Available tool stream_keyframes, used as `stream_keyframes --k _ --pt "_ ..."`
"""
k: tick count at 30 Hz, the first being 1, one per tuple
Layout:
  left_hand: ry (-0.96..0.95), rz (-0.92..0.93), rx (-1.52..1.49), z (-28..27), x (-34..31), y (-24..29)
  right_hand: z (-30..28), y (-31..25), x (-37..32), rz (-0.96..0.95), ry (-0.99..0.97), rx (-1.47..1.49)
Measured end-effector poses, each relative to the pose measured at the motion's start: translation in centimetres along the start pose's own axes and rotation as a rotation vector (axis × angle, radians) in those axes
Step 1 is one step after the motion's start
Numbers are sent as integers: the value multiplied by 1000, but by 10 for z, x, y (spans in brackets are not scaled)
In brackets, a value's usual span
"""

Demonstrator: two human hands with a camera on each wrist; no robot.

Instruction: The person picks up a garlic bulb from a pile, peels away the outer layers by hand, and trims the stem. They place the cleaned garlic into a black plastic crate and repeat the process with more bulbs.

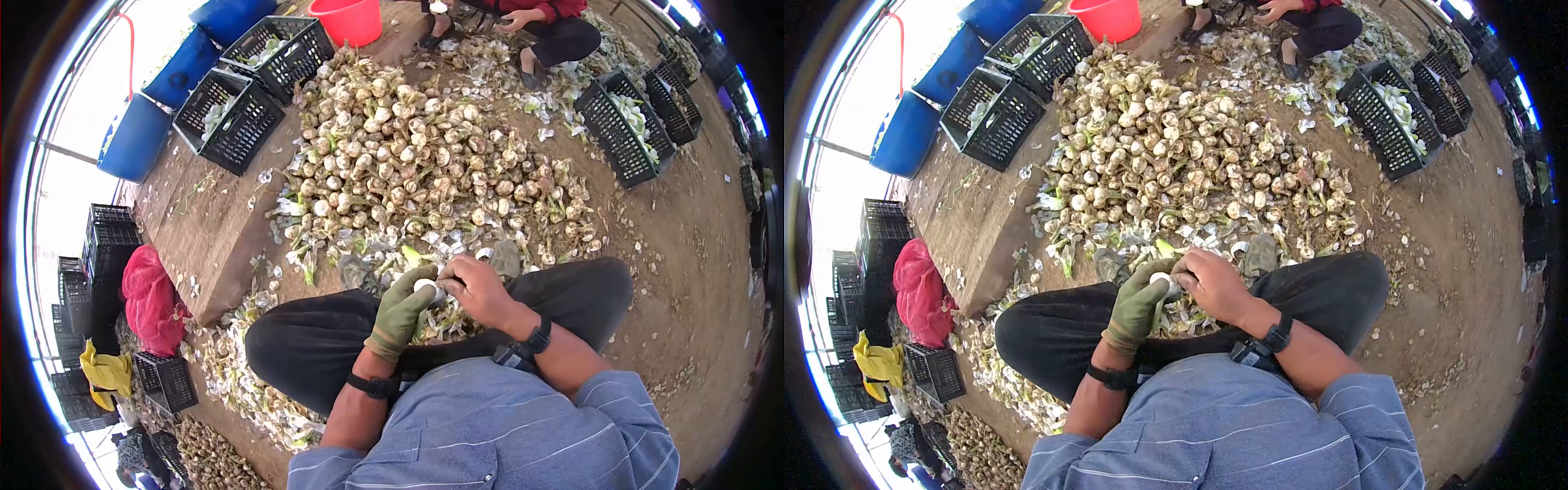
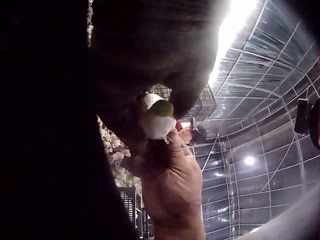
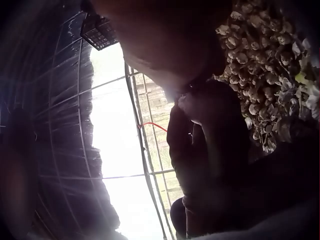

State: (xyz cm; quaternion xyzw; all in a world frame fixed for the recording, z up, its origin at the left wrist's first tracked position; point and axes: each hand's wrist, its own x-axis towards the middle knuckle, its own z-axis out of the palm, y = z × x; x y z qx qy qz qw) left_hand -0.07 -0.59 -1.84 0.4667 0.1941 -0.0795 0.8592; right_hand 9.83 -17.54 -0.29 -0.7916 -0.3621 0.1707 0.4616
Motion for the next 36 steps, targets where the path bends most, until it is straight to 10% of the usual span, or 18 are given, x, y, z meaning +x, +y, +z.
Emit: stream_keyframes --k 4,7,11,21,27,30,33,36 --pt "-75 -62 -354 -3 -1 8 0 3 2 392 57 554" --pt "-87 -53 -491 -7 2 4 -7 21 -1 347 75 668" --pt "-75 -53 -493 -11 4 0 0 -8 6 27 200 135" --pt "59 34 -162 -8 -2 -2 3 -22 11 -29 -10 -119" --pt "67 5 -203 -8 -4 0 6 -20 14 99 -65 63" --pt "-6 -37 -360 -15 -2 -1 14 -5 12 481 -78 613" --pt "-86 -40 -506 -19 -1 -1 12 -3 11 467 -47 793" --pt "-96 -43 -523 -18 -1 1 10 -12 12 191 -27 368"
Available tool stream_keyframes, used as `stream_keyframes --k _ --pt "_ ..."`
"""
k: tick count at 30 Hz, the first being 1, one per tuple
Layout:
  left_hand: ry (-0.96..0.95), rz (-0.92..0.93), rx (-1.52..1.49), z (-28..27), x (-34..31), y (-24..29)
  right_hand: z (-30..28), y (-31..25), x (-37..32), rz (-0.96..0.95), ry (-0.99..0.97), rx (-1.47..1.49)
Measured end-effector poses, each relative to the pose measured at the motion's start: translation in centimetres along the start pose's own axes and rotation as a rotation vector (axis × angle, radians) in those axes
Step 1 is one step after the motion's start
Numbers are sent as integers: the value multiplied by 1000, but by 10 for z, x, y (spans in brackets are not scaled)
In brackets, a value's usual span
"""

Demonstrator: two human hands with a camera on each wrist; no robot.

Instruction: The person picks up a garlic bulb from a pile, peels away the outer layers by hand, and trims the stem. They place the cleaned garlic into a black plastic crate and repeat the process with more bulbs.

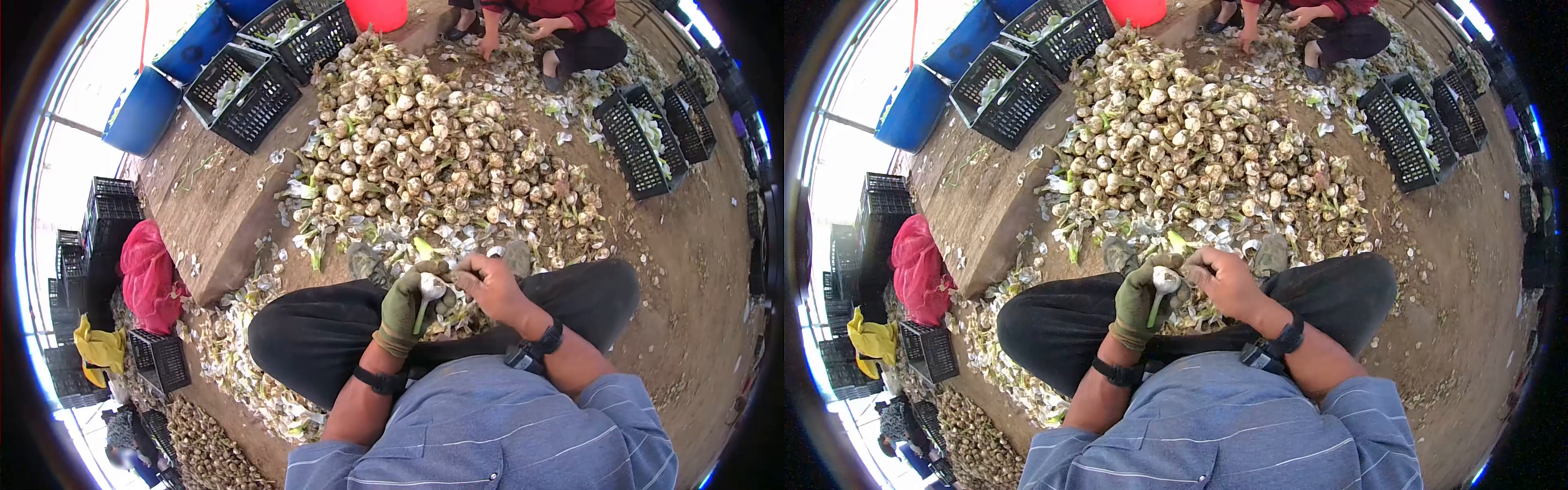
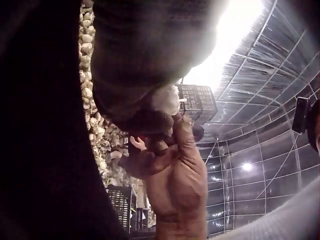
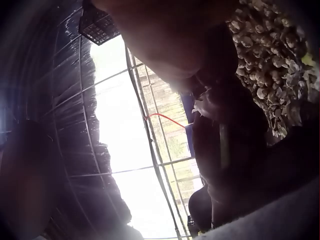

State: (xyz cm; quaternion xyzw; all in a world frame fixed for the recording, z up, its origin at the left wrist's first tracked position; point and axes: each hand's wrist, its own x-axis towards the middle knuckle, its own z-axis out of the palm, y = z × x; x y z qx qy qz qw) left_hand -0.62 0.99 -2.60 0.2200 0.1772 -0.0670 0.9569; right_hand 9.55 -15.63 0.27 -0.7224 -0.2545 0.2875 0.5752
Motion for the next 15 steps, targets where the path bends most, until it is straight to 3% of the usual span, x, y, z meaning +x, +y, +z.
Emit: stream_keyframes --k 1,4,11,15 --pt "35 17 1 0 -1 -3 2 -9 1 -118 23 -130" --pt "87 70 84 -2 1 -9 0 -26 1 -175 -71 -387" --pt "157 76 315 3 -1 -6 7 -10 -2 -244 -49 -486" --pt "186 52 215 3 -1 -8 10 -9 -1 -190 -28 -400"
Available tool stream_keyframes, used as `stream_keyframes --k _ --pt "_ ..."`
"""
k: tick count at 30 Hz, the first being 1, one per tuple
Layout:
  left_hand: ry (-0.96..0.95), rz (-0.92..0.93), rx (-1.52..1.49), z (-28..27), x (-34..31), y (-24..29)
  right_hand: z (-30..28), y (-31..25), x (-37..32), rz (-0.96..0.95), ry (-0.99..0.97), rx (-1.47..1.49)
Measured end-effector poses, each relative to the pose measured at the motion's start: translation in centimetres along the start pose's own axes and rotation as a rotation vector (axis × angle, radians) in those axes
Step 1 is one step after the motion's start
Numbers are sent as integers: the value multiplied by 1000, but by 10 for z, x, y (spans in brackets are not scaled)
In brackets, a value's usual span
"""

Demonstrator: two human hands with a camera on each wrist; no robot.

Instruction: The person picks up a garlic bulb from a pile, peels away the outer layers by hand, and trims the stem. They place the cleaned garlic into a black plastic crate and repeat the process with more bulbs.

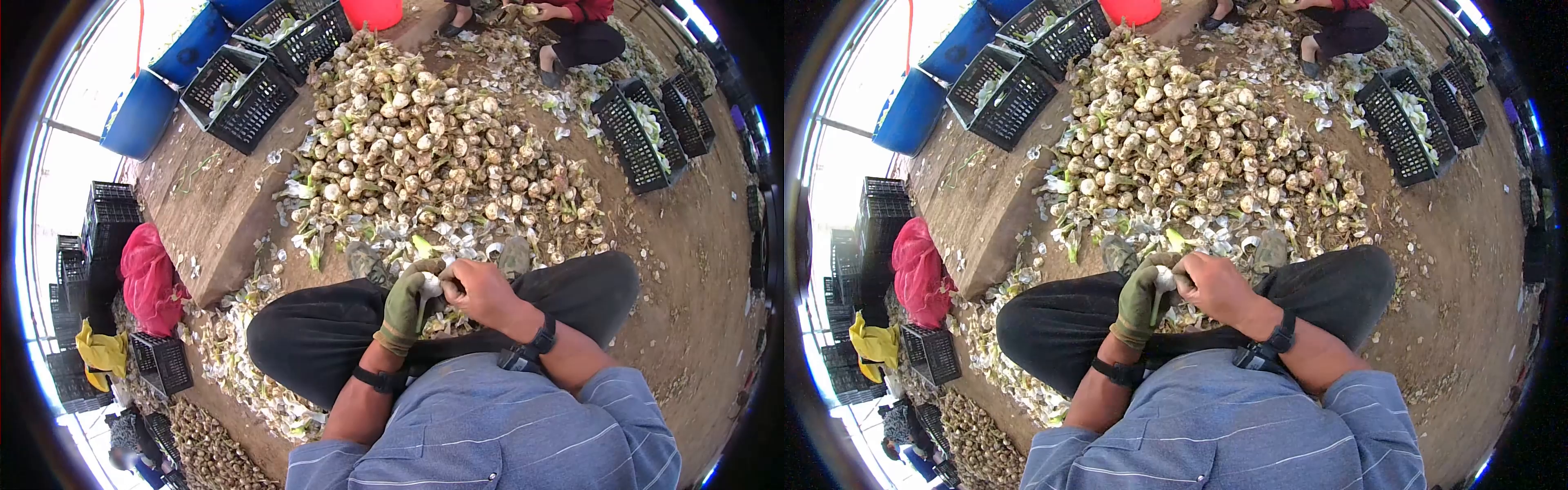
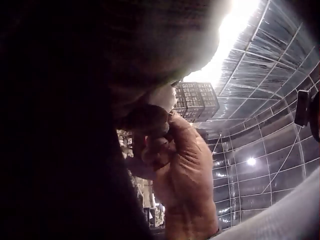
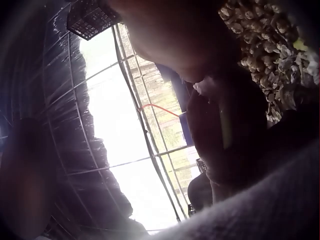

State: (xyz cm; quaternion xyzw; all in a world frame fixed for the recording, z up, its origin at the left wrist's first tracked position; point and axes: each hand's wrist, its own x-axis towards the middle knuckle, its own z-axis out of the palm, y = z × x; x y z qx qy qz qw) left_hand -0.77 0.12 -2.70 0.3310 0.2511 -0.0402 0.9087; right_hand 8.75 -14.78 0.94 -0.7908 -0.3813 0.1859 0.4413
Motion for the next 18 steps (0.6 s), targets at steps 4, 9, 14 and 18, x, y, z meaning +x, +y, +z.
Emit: stream_keyframes --k 4,9,14,18 --pt "-27 -88 -156 -2 2 7 -4 9 3 435 -56 578" --pt "-55 -57 -368 3 -1 17 -23 37 7 564 -71 691" --pt "97 5 -250 -6 2 11 -8 31 3 65 162 -67" --pt "57 70 -247 -3 3 6 -1 9 6 -112 18 -90"
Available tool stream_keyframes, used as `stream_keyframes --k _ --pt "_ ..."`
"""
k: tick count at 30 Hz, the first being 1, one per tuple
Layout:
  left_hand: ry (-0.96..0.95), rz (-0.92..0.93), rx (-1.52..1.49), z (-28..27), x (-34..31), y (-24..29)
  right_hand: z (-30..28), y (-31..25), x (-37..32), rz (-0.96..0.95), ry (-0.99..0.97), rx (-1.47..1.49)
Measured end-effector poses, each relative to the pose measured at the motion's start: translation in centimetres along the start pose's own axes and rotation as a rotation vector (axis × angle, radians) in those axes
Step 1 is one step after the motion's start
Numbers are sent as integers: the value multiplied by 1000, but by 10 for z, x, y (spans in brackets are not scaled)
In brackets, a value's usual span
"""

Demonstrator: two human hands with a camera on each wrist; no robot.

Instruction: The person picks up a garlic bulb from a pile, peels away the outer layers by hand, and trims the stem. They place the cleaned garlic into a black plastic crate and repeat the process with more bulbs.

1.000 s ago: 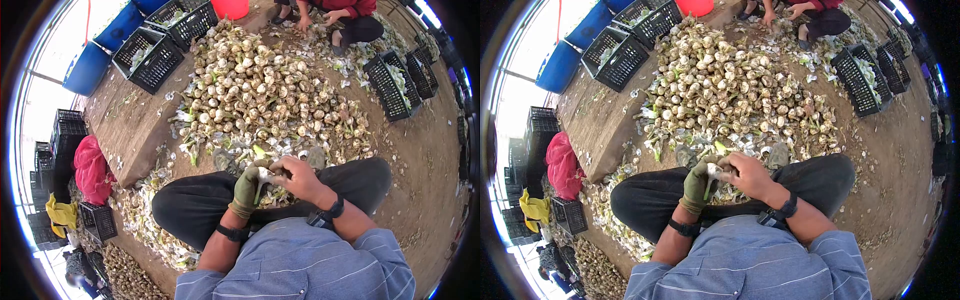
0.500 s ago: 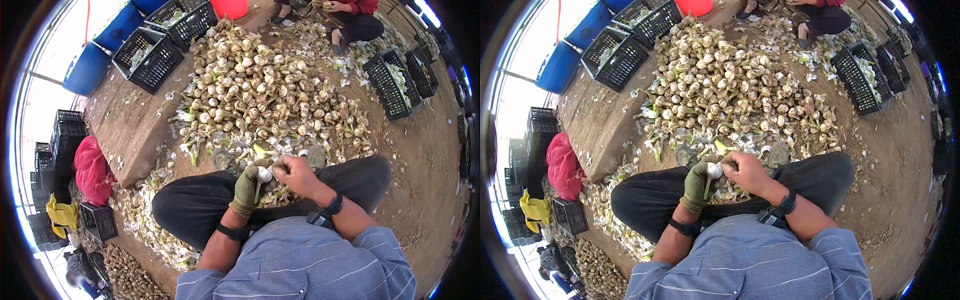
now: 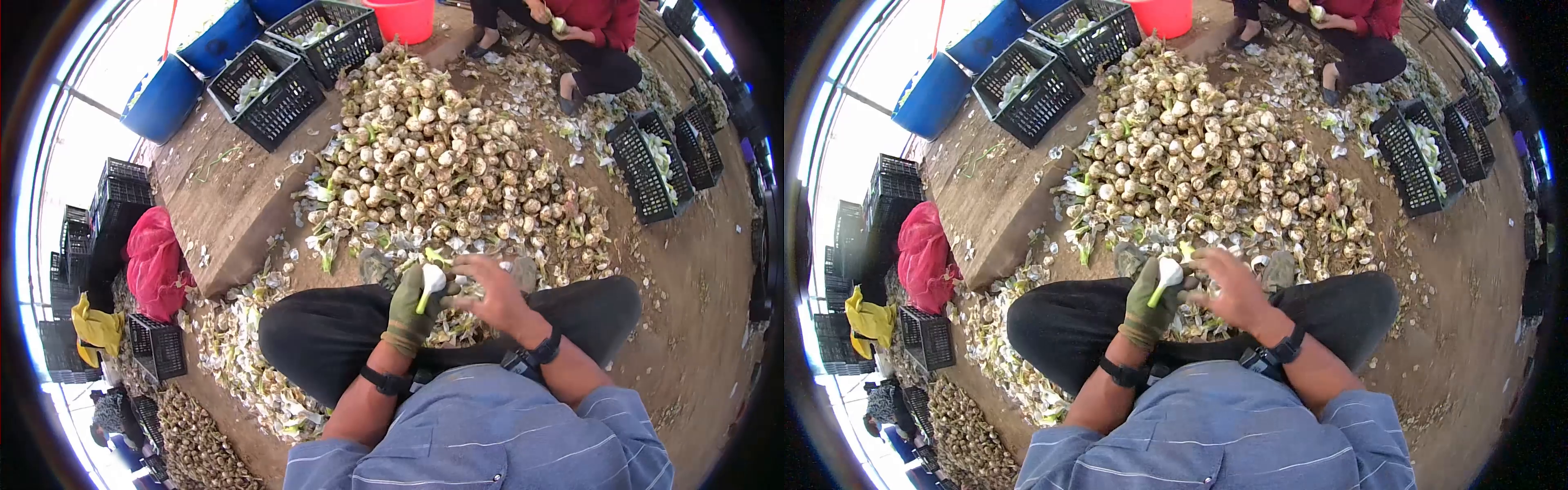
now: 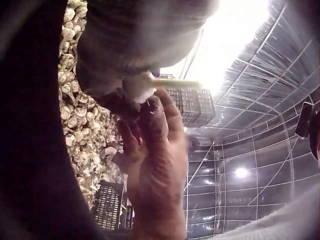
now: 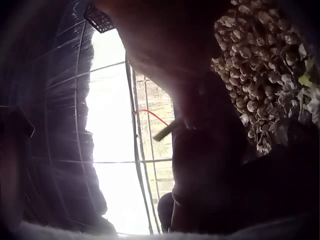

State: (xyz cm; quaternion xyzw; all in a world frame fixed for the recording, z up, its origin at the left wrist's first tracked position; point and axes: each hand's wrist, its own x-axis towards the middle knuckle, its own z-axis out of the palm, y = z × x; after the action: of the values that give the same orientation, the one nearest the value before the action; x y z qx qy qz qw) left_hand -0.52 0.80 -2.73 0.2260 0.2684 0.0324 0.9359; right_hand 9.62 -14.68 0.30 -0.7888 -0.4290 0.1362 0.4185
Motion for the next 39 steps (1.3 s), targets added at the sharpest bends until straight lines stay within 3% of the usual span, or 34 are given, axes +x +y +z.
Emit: stream_keyframes --k 2,6,10,14,15,16,18,20,22,24,26,27,29,31,32,33,34,37,39 --pt "65 -28 116 10 -4 3 1 -15 4 -104 37 -35" --pt "78 -23 76 14 -7 -1 -2 -11 9 -55 -2 76" --pt "127 56 202 5 1 0 -1 -22 17 -150 -19 36" --pt "193 58 40 11 -3 11 5 -22 30 -17 24 299" --pt "162 69 23 10 -2 13 8 -15 32 61 41 423" --pt "188 114 -31 7 1 10 10 -14 36 290 50 690" --pt "171 38 138 7 2 14 18 7 46 480 228 989" --pt "177 70 162 12 1 15 13 22 57 669 322 1040" --pt "227 87 165 9 0 22 36 77 54 776 366 1145" --pt "240 120 190 -4 4 19 72 168 29 939 246 1014" --pt "242 144 199 -11 4 22 88 193 24 1008 226 917" --pt "259 136 186 -13 4 24 95 196 35 1140 253 846" --pt "267 146 185 -14 7 32 79 133 105 1045 141 946" --pt "250 151 216 -18 5 32 47 38 204 638 9 1056" --pt "253 181 228 -17 6 33 42 27 242 396 -85 1090" --pt "286 196 232 -10 6 37 36 1 288 318 -95 1409" --pt "314 198 237 -4 5 40 21 -41 313 228 -94 1521" --pt "345 176 191 -3 6 38 39 -43 337 201 129 1307" --pt "308 162 186 -9 9 33 78 -9 298 390 163 1210"
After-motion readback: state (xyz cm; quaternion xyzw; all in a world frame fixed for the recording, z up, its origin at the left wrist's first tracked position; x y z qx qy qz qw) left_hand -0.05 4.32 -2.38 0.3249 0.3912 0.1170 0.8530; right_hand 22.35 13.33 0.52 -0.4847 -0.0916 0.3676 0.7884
